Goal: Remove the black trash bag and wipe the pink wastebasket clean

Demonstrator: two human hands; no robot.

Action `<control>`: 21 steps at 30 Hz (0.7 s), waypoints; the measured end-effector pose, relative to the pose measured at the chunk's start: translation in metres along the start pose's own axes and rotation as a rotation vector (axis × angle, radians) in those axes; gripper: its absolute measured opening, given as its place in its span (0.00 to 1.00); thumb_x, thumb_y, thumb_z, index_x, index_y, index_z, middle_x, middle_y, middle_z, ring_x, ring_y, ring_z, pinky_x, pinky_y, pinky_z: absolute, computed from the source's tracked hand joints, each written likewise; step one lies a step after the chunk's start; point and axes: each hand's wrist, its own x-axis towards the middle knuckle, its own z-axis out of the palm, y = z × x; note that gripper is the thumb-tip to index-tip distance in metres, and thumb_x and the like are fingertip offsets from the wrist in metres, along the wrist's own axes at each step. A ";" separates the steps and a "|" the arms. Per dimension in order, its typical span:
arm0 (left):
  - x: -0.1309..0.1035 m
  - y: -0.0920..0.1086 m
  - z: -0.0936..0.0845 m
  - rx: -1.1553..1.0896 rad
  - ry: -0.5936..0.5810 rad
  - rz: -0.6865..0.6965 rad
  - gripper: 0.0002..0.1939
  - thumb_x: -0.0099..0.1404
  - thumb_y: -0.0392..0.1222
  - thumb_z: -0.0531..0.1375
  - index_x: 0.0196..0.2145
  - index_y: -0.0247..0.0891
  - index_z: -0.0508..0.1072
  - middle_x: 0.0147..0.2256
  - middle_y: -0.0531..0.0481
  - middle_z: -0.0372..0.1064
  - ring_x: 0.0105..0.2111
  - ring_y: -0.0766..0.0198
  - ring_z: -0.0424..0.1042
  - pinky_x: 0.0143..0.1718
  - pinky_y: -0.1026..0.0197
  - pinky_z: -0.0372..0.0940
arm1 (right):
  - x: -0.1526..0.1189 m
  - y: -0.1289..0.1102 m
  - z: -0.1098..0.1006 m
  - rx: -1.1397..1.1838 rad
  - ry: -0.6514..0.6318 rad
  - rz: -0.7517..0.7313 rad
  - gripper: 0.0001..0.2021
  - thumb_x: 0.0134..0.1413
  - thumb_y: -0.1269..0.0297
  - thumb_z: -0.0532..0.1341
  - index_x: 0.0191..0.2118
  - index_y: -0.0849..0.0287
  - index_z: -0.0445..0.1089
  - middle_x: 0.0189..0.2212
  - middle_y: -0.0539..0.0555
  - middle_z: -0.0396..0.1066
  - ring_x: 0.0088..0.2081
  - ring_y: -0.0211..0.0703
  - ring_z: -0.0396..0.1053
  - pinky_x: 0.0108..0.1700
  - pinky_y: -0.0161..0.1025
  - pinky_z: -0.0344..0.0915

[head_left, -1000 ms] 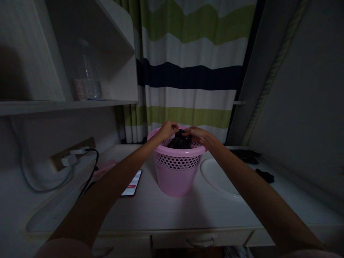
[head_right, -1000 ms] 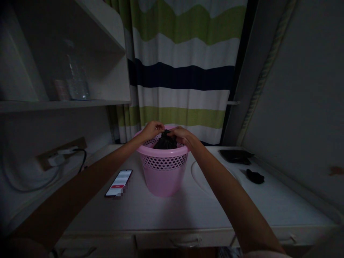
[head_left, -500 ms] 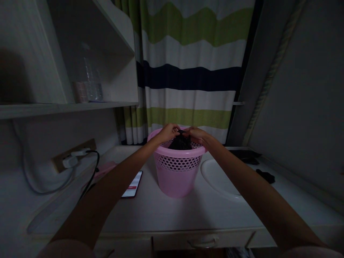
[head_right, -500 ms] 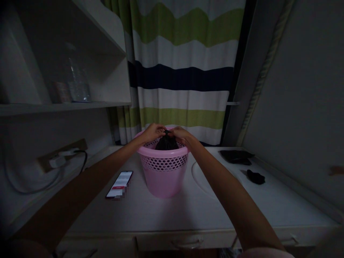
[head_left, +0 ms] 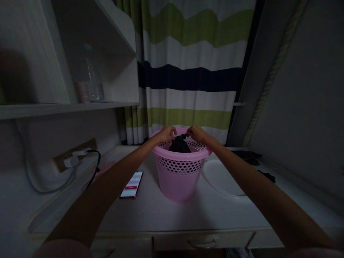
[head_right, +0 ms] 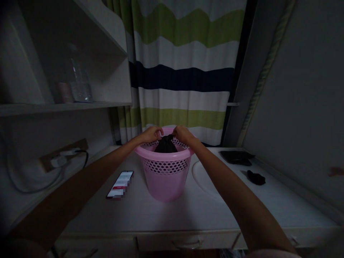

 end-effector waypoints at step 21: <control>0.021 0.014 0.002 -0.087 -0.119 0.131 0.10 0.48 0.39 0.59 0.15 0.31 0.67 0.13 0.58 0.53 0.18 0.72 0.53 0.22 0.67 0.48 | 0.012 -0.018 -0.015 0.011 0.168 0.045 0.13 0.53 0.70 0.51 0.32 0.66 0.73 0.32 0.59 0.74 0.33 0.38 0.68 0.33 0.31 0.56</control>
